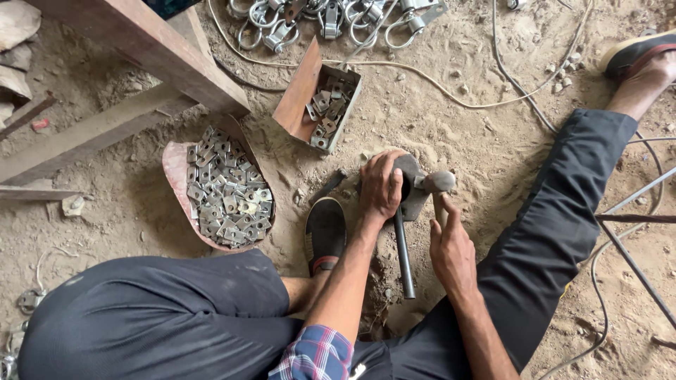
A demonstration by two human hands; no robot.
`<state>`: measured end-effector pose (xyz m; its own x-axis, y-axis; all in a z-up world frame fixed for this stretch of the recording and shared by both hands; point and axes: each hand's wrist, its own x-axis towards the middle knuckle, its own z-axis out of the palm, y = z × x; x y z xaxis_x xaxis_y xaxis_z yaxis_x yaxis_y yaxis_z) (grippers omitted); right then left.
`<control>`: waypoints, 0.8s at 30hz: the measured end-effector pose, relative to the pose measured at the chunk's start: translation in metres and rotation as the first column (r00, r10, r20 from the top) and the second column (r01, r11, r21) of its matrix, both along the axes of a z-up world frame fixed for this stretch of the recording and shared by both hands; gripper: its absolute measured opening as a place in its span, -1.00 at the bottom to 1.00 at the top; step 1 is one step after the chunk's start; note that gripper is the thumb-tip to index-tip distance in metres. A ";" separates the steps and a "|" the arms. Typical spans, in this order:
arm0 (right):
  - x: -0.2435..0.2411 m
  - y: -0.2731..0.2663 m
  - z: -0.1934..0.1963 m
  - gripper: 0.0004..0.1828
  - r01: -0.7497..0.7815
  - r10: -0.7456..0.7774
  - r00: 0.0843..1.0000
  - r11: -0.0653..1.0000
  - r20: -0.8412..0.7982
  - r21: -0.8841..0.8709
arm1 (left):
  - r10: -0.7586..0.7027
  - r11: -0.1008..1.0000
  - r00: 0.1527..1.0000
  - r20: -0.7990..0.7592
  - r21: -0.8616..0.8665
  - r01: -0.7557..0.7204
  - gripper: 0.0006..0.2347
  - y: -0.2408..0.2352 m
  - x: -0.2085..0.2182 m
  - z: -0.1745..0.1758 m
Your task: The person sits on a dirt floor and uses a hammer to strike metal brackets against a heavy metal base, straightening the parts and placing them into a pile.
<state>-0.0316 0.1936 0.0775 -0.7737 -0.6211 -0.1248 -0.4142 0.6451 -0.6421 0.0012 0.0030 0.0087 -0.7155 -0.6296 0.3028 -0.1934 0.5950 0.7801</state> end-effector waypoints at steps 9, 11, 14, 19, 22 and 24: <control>0.000 0.004 -0.005 -0.46 -0.007 0.005 1.000 0.994 -0.021 -0.109 | -0.009 1.000 1.000 0.007 0.018 0.008 -0.50 0.001 0.001 0.000; 0.001 0.004 -0.005 -0.46 -0.014 0.010 0.999 0.992 -0.036 -0.125 | -0.010 1.000 1.000 0.005 0.018 0.010 -0.48 0.001 0.003 -0.004; 0.000 0.004 -0.004 -0.45 0.005 -0.005 1.000 0.996 -0.004 -0.095 | -0.018 1.000 1.000 -0.008 0.001 0.018 -0.46 -0.001 0.001 -0.013; -0.002 0.005 -0.005 -0.44 0.035 -0.031 0.997 0.998 0.065 -0.049 | -0.027 0.999 1.000 -0.014 -0.029 0.027 -0.44 -0.004 -0.002 -0.031; -0.002 0.005 -0.006 -0.44 0.020 -0.015 0.998 0.995 0.056 -0.098 | -0.021 0.999 1.000 0.005 -0.037 0.021 -0.52 -0.003 -0.002 -0.036; -0.003 0.006 -0.005 -0.43 -0.002 0.004 1.000 0.993 0.015 -0.122 | -0.017 0.998 0.999 0.034 -0.055 0.019 -0.60 -0.002 -0.002 -0.036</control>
